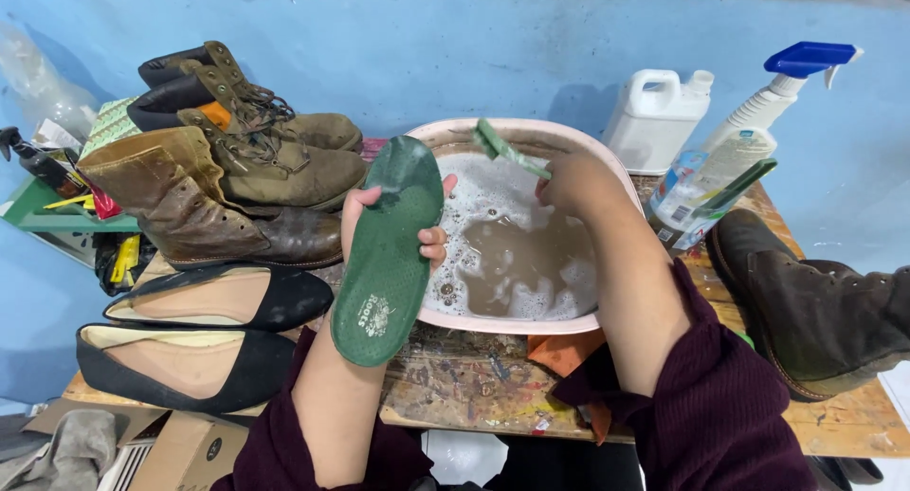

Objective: Cleaning a shoe insole by scrubbing it with a brush in soapy water and then drying it with a cloth.

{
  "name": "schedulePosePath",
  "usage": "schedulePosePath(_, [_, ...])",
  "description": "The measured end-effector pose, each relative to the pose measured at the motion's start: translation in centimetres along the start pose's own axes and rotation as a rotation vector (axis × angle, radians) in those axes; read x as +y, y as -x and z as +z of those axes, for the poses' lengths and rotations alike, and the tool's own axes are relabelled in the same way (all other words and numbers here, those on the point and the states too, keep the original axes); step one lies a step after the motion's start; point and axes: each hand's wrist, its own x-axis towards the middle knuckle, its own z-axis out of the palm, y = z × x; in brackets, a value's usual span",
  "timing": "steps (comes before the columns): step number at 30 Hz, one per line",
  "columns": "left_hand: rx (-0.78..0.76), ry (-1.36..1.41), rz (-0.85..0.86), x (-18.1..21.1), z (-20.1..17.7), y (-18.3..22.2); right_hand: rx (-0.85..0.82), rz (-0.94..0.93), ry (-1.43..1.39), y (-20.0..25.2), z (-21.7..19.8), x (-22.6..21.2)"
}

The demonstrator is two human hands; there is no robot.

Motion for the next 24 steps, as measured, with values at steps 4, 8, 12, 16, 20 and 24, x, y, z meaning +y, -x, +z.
schedulePosePath(4, [-0.002,0.008,0.043,0.0,0.4,0.3,-0.039,0.073,0.032,0.0,0.3,-0.2])
schedulePosePath(8, [-0.055,0.049,0.07,-0.1,0.4,0.3,-0.139,0.083,0.135,-0.9,1.7,0.5])
schedulePosePath(12, [-0.042,0.058,0.073,-0.2,1.0,0.4,-0.128,0.086,0.162,-0.4,1.5,0.4])
schedulePosePath(16, [-0.035,0.044,0.076,-0.2,1.3,0.4,-0.098,0.09,0.112,-1.4,1.7,0.9])
schedulePosePath(20, [0.008,0.06,0.078,-0.2,0.5,0.1,-0.079,0.052,0.097,0.0,0.9,0.0])
schedulePosePath(24, [0.229,0.046,0.192,-1.7,4.7,0.8,-0.009,0.055,0.092,3.9,-1.8,-2.4])
